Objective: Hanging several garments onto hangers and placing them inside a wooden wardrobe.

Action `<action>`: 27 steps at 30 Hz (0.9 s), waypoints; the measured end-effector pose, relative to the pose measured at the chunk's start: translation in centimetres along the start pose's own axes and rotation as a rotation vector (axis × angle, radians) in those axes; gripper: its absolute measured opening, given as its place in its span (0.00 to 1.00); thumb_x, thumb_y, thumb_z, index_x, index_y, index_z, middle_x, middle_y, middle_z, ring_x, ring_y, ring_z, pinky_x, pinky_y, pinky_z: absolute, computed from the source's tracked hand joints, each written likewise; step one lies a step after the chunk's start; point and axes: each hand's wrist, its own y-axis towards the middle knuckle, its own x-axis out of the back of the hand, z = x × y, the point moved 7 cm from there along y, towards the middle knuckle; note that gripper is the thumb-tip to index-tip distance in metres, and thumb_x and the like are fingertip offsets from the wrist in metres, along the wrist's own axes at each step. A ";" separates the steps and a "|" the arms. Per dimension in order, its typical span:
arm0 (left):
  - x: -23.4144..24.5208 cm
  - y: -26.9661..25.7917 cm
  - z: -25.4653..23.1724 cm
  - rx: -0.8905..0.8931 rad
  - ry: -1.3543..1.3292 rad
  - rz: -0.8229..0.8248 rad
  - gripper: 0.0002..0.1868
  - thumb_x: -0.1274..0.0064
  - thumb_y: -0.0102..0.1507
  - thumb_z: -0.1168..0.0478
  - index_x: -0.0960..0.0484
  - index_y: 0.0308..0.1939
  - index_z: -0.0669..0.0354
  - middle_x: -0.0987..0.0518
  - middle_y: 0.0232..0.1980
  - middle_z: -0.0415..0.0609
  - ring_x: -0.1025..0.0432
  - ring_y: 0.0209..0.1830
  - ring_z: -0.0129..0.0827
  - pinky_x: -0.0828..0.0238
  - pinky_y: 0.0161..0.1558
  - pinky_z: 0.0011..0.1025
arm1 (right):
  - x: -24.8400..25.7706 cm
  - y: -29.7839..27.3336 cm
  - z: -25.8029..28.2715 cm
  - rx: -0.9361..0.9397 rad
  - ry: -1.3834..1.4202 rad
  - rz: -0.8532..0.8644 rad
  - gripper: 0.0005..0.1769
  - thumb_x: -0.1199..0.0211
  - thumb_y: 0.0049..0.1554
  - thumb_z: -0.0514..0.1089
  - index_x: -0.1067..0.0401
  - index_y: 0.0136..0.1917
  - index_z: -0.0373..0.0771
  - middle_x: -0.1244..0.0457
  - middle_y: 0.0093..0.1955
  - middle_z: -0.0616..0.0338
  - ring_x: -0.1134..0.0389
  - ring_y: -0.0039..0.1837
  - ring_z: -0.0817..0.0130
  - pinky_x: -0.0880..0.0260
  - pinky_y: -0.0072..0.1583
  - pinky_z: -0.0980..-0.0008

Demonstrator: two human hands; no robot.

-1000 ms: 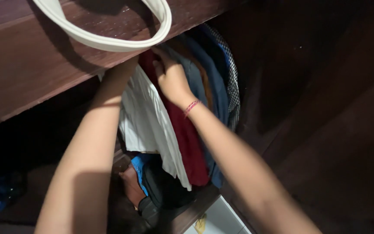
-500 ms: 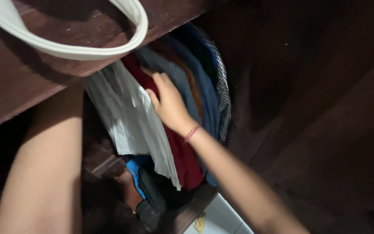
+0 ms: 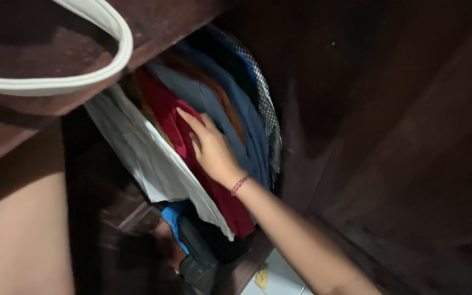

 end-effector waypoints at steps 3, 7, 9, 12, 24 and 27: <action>0.3 -0.2 -0.4 -0.002 0.007 0.009 0.31 0.54 0.68 0.68 0.46 0.73 0.71 0.44 0.76 0.70 0.51 0.79 0.58 0.60 0.79 0.44 | -0.3 -0.3 -0.7 -0.019 0.009 0.017 0.35 0.44 0.61 0.29 0.41 0.78 0.50 0.39 0.68 0.43 0.33 0.64 0.41 0.31 0.63 0.57; -3.4 11.1 -2.8 -0.002 0.005 0.004 0.33 0.54 0.68 0.69 0.48 0.74 0.72 0.46 0.77 0.71 0.53 0.81 0.58 0.62 0.80 0.43 | -0.5 -0.5 -1.6 -0.006 -0.029 0.031 0.36 0.43 0.61 0.30 0.42 0.79 0.53 0.43 0.71 0.37 0.34 0.62 0.37 0.29 0.60 0.54; -5.7 14.3 -2.2 0.002 0.004 0.005 0.34 0.53 0.68 0.70 0.49 0.75 0.72 0.47 0.78 0.72 0.54 0.82 0.58 0.63 0.80 0.43 | -0.1 -0.6 -1.3 0.005 -0.032 0.023 0.37 0.43 0.61 0.31 0.42 0.79 0.54 0.43 0.70 0.36 0.34 0.61 0.36 0.29 0.60 0.53; -8.2 16.7 -0.6 0.006 0.003 0.003 0.35 0.53 0.67 0.70 0.51 0.75 0.73 0.48 0.79 0.72 0.55 0.83 0.59 0.64 0.81 0.43 | 0.1 -0.6 -1.2 -0.020 -0.001 0.051 0.36 0.44 0.62 0.32 0.43 0.79 0.56 0.40 0.68 0.39 0.31 0.59 0.40 0.28 0.57 0.54; -8.4 16.2 1.9 0.057 -0.012 -0.064 0.41 0.53 0.66 0.74 0.57 0.79 0.75 0.54 0.83 0.74 0.61 0.87 0.59 0.70 0.84 0.42 | -2.3 -4.3 -2.3 -0.095 -0.028 0.175 0.44 0.41 0.60 0.33 0.52 0.82 0.59 0.46 0.71 0.31 0.31 0.51 0.43 0.27 0.52 0.57; -10.5 14.7 9.2 0.069 -0.013 -0.084 0.43 0.53 0.66 0.74 0.59 0.80 0.75 0.56 0.84 0.75 0.62 0.88 0.60 0.72 0.85 0.42 | -2.4 -4.9 -2.3 -0.174 -0.061 0.246 0.47 0.43 0.56 0.29 0.53 0.81 0.60 0.49 0.74 0.31 0.30 0.47 0.44 0.26 0.50 0.57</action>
